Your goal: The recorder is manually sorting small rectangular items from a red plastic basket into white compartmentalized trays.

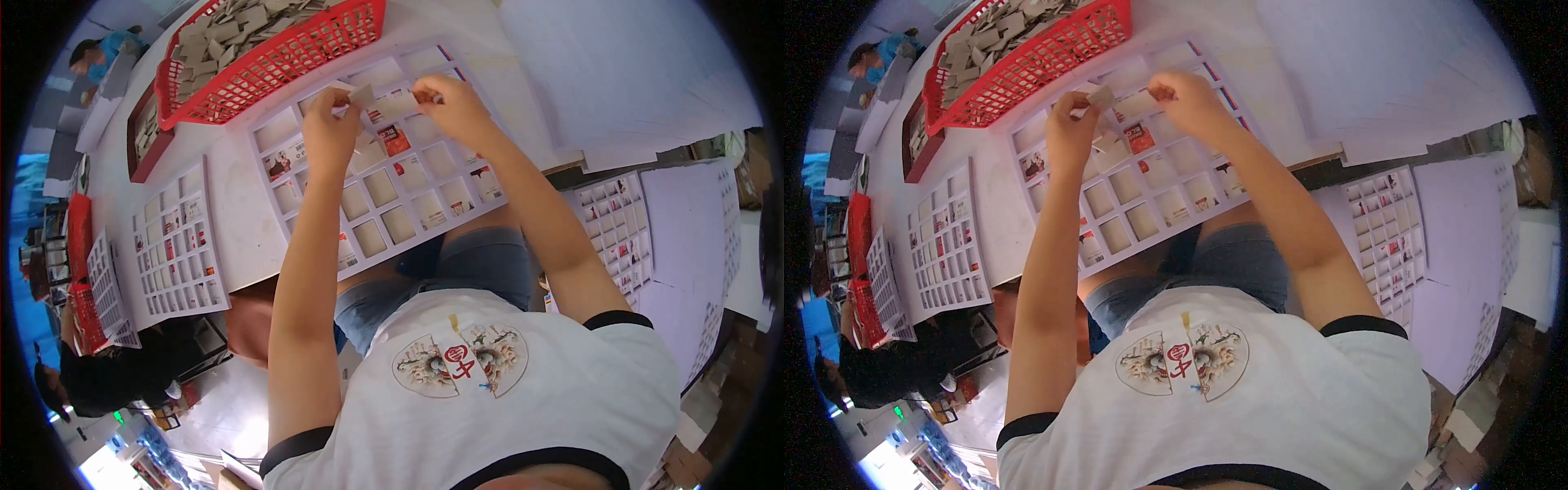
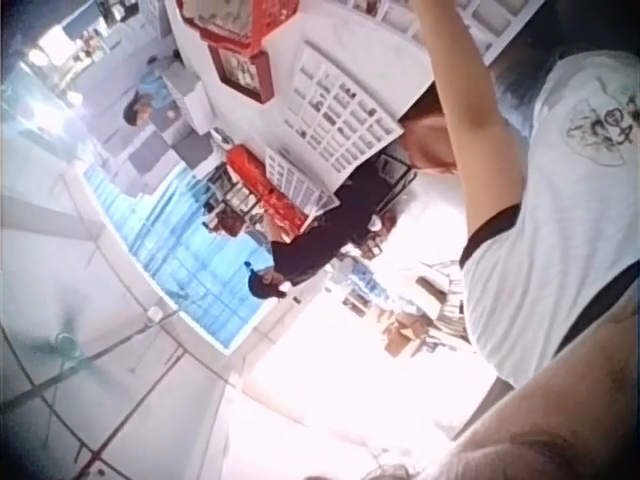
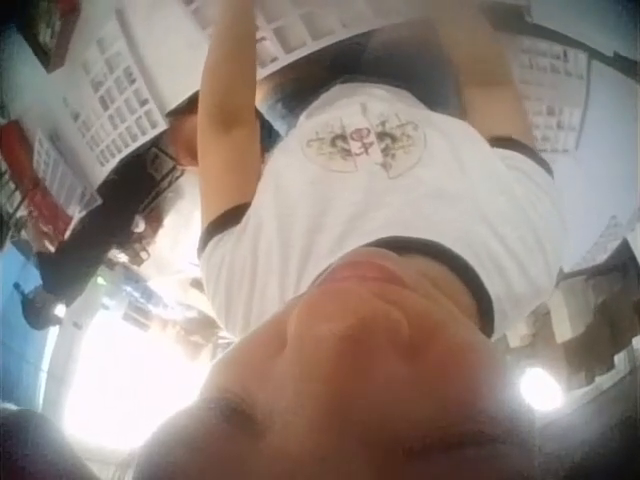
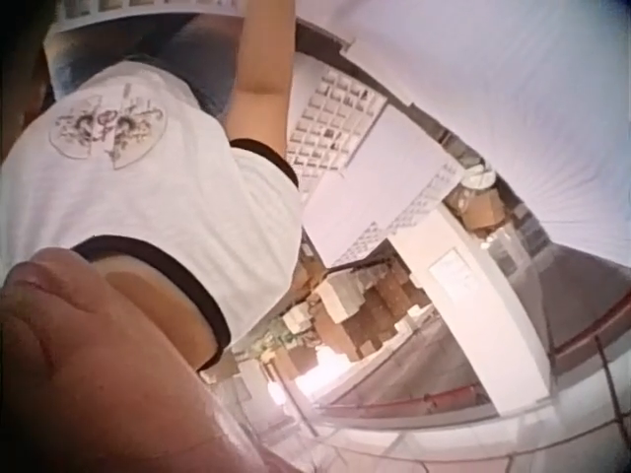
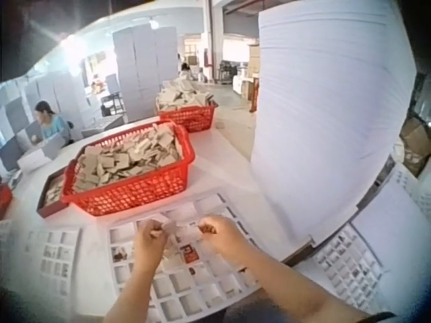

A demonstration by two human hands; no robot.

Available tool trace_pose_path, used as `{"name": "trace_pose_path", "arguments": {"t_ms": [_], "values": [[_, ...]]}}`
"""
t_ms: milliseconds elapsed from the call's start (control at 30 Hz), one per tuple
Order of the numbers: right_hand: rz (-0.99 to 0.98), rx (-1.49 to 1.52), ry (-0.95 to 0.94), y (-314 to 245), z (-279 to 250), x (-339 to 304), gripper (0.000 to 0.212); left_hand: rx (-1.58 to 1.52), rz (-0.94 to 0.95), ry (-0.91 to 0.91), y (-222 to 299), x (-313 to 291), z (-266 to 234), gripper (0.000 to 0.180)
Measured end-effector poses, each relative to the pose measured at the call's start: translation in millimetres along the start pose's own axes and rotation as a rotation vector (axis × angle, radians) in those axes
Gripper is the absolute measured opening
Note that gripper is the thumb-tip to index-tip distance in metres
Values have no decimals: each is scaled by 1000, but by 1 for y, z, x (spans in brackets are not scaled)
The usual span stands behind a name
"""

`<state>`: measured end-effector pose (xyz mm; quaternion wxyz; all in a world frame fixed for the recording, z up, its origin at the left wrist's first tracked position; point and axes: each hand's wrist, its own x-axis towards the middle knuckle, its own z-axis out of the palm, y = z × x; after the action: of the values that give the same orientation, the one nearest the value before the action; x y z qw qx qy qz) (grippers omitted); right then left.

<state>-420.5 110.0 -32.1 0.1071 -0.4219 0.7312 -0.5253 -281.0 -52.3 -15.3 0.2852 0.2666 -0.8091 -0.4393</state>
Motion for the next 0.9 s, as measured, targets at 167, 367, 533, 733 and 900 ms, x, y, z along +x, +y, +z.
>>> {"name": "trace_pose_path", "arguments": {"t_ms": [167, 367, 533, 733, 900], "values": [[153, 21, -346, -28, -55, -60, 14, -67, -95, -285, 29, -81, -3, 31], [174, -66, -498, -27, -62, -85, 19, 49, 89, -404, 24, -136, 17, 31], [92, -166, -508, -19, -48, -83, 18, 155, 108, -368, 22, -144, 24, 30], [6, -303, -465, -25, -42, -102, 13, 328, 265, -234, 20, -157, 23, 31], [-299, -633, -478, -35, -45, -122, 12, 485, 375, -211, 19, -159, 23, 29]]}}
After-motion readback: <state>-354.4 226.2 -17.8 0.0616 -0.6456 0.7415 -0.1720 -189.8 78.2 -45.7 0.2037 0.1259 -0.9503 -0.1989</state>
